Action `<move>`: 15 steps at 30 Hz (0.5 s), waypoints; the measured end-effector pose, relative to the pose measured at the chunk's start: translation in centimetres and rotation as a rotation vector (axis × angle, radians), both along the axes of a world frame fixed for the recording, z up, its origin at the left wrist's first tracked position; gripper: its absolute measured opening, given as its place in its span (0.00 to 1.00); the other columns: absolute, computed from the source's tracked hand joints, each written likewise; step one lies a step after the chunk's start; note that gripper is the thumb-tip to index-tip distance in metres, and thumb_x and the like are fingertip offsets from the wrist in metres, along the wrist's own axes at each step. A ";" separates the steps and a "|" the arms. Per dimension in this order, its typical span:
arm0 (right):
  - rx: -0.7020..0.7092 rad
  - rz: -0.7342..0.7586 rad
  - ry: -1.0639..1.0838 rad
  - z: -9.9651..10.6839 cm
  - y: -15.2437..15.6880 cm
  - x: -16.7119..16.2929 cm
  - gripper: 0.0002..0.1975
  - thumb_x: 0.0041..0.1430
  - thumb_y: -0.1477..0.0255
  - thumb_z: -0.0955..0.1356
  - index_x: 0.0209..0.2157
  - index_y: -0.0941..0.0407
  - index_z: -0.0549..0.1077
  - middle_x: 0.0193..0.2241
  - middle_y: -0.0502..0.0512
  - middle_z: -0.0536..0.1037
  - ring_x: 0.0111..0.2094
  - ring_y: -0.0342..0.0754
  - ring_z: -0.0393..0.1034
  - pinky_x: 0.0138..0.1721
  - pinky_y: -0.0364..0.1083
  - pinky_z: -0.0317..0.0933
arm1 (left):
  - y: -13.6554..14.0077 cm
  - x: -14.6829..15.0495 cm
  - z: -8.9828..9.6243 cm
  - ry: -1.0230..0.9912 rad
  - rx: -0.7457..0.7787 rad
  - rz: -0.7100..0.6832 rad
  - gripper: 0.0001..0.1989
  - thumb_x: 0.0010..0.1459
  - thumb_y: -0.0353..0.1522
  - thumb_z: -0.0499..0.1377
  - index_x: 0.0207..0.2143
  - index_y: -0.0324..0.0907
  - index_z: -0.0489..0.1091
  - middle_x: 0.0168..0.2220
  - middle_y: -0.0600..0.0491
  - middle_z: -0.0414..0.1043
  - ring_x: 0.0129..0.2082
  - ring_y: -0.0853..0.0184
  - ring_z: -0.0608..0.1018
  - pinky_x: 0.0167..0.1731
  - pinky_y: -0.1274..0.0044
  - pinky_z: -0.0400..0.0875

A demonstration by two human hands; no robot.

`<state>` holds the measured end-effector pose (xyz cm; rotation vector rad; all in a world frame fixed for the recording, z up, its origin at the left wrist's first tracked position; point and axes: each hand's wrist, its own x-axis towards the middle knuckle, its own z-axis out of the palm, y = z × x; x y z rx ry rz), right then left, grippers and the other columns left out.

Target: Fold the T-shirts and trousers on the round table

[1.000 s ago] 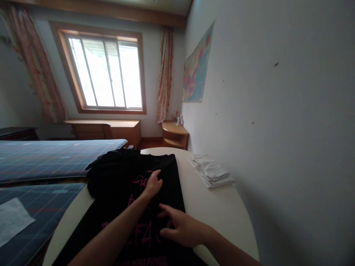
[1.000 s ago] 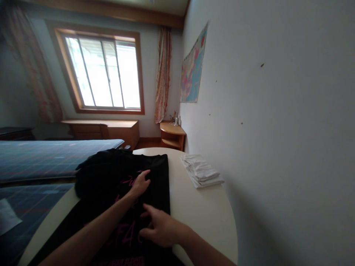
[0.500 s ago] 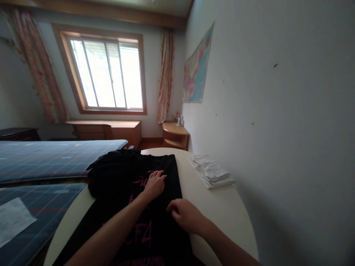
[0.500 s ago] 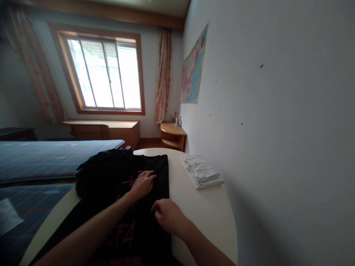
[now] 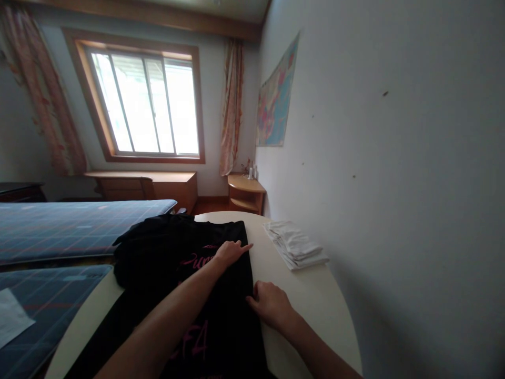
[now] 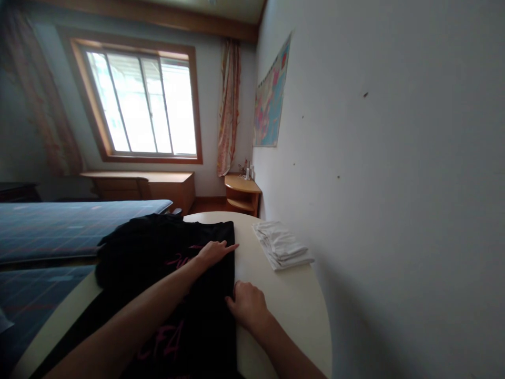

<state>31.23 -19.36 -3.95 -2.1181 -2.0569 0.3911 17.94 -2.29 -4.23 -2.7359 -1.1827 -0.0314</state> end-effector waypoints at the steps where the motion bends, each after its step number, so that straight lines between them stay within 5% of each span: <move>1: 0.012 0.005 0.013 -0.1 0.0 -0.1 0.10 0.58 0.64 0.67 0.37 0.55 0.75 0.36 0.60 0.81 0.39 0.56 0.76 0.35 0.47 0.60 | 0.3 0.4 0.0 0.012 0.000 -0.001 0.29 0.65 0.22 0.46 0.63 0.57 0.60 0.44 0.42 0.72 0.38 0.56 0.81 0.37 0.66 0.74; 7: 0.074 0.033 0.183 -0.7 0.1 0.0 0.08 0.56 0.69 0.68 0.39 0.54 0.71 0.32 0.53 0.79 0.34 0.50 0.74 0.32 0.43 0.56 | 1.6 1.7 -0.2 0.013 0.013 0.004 0.16 0.66 0.25 0.48 0.48 0.42 0.73 0.41 0.38 0.73 0.41 0.52 0.81 0.39 0.63 0.74; 10: 0.126 0.093 0.295 -0.8 0.1 0.3 0.13 0.56 0.74 0.67 0.45 0.54 0.69 0.34 0.51 0.79 0.34 0.47 0.73 0.34 0.42 0.57 | 2.2 2.3 -0.3 -0.024 0.017 0.031 0.15 0.67 0.25 0.48 0.48 0.39 0.72 0.41 0.38 0.74 0.42 0.52 0.81 0.40 0.62 0.74; 15: 0.149 0.063 0.330 -0.4 0.9 1.8 0.08 0.58 0.76 0.66 0.39 0.54 0.73 0.38 0.53 0.79 0.40 0.48 0.73 0.41 0.42 0.59 | 3.4 4.0 0.0 -0.120 0.011 0.100 0.14 0.67 0.26 0.49 0.51 0.38 0.69 0.43 0.37 0.74 0.44 0.52 0.80 0.42 0.62 0.73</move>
